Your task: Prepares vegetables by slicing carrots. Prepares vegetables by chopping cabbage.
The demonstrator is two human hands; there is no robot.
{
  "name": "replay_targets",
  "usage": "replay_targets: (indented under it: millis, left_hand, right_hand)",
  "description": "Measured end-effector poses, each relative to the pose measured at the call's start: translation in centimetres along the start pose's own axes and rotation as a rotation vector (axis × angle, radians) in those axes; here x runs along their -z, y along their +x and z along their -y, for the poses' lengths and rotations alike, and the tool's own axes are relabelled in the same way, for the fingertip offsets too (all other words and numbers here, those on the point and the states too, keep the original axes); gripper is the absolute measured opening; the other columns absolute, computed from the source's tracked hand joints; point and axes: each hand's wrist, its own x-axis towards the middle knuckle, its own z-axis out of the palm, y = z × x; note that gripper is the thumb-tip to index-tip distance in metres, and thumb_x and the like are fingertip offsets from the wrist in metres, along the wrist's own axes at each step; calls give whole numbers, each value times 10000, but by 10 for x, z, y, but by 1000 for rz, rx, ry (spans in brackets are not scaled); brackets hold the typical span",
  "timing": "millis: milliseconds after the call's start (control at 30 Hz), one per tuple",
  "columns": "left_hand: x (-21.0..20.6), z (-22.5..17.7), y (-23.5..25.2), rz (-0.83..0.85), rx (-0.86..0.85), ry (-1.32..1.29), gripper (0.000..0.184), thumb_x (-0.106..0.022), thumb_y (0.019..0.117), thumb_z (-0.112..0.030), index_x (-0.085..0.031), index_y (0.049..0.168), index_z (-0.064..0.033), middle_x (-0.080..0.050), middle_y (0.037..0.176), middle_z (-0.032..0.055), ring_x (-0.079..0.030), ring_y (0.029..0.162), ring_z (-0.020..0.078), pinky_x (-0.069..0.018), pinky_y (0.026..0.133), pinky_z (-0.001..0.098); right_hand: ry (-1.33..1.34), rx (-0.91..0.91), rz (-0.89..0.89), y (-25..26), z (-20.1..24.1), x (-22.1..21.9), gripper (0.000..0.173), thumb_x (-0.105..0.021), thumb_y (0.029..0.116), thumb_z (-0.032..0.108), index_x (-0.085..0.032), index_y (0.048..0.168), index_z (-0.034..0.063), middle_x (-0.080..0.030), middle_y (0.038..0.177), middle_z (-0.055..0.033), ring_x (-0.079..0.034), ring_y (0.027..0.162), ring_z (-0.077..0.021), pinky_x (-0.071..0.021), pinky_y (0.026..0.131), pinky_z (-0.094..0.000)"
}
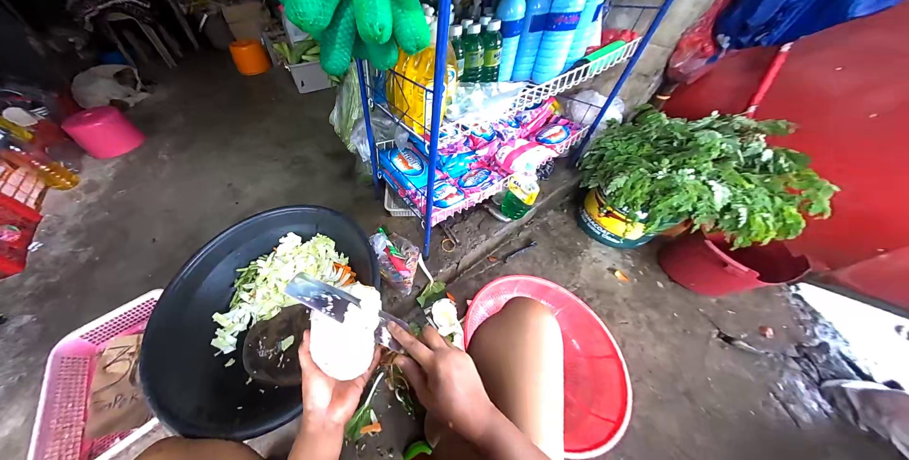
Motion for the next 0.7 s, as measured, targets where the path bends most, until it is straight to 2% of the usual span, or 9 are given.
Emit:
replay_targets:
  millis: [67, 167, 267, 333, 400, 433, 533, 633, 700]
  left_hand:
    - [4, -9, 3, 11, 25, -28, 815, -279, 939, -820, -529, 1373, -177, -668, 1222, 230, -707, 989, 425, -615, 711, 559]
    - [25, -14, 8, 116, 131, -12, 915, -333, 871, -877, -516, 1409, -160, -645, 1293, 291, -695, 1057, 485, -626, 710, 547]
    - [33, -7, 7, 188, 202, 6, 941, -422, 828, -893, -548, 1383, -143, -650, 1276, 304, -689, 1058, 509, -623, 709, 580]
    - [31, -4, 10, 240, 122, 113, 883, -526, 842, -829, -555, 1378, -128, -666, 1249, 281, -699, 1051, 466, -623, 750, 569]
    - [26, -5, 18, 246, -112, 402, 814, -726, 812, -652, -506, 1423, -161, -692, 1237, 159, -717, 1063, 306, -632, 829, 491]
    - [27, -9, 27, 251, -218, 608, 931, -762, 799, -570, -370, 1545, -174, -621, 1357, 123, -668, 1156, 257, -610, 904, 463]
    - [33, -13, 54, 192, -339, 993, 1033, -787, 756, -408, -262, 1612, -163, -493, 1512, 139, -597, 1273, 241, -573, 985, 444]
    - [41, -15, 64, 171, -285, 870, 1071, -792, 740, -446, -233, 1609, -164, -524, 1471, 147, -617, 1239, 253, -581, 964, 451]
    - [41, -20, 55, 207, -208, 613, 1039, -839, 659, -600, -400, 1502, -179, -661, 1276, 119, -696, 1091, 239, -620, 871, 448]
  right_hand:
    - [53, -93, 49, -12, -15, 5, 429, -524, 1041, 472, -616, 1448, 367, -706, 1014, -121, -712, 794, -272, -603, 624, -473]
    - [462, -488, 288, -19, -37, 8, 465, -462, 1092, 418, -536, 1524, 263, -709, 1207, -84, -707, 972, -198, -593, 870, -459]
    - [1149, -1008, 315, -16, -48, -1, 409, -366, 1133, 374, -485, 1450, 146, -575, 782, -52, -555, 560, -146, -511, 521, -306]
    - [1462, -1217, 271, -19, -50, -9, 399, -373, 1126, 424, -487, 1377, 136, -556, 730, -73, -553, 519, -174, -509, 468, -318]
    - [1546, -1257, 219, -20, -47, -17, 383, -397, 1121, 423, -493, 1335, 120, -568, 745, -78, -566, 521, -177, -521, 464, -314]
    - [1531, -1243, 191, -20, -43, -18, 374, -414, 1122, 392, -485, 1369, 120, -570, 759, -84, -564, 521, -177, -521, 462, -313]
    - [1440, -1155, 170, -14, -34, -15, 376, -440, 1121, 341, -454, 1434, 133, -567, 783, -84, -556, 530, -173, -519, 473, -310]
    - [1360, -1018, 164, -8, -27, -12, 443, -463, 1113, 340, -430, 1513, 151, -575, 780, -80, -564, 542, -168, -521, 484, -306]
    - [1263, -825, 157, -10, -27, -13, 500, -441, 1109, 350, -405, 1558, 133, -578, 741, -68, -557, 537, -161, -522, 499, -311]
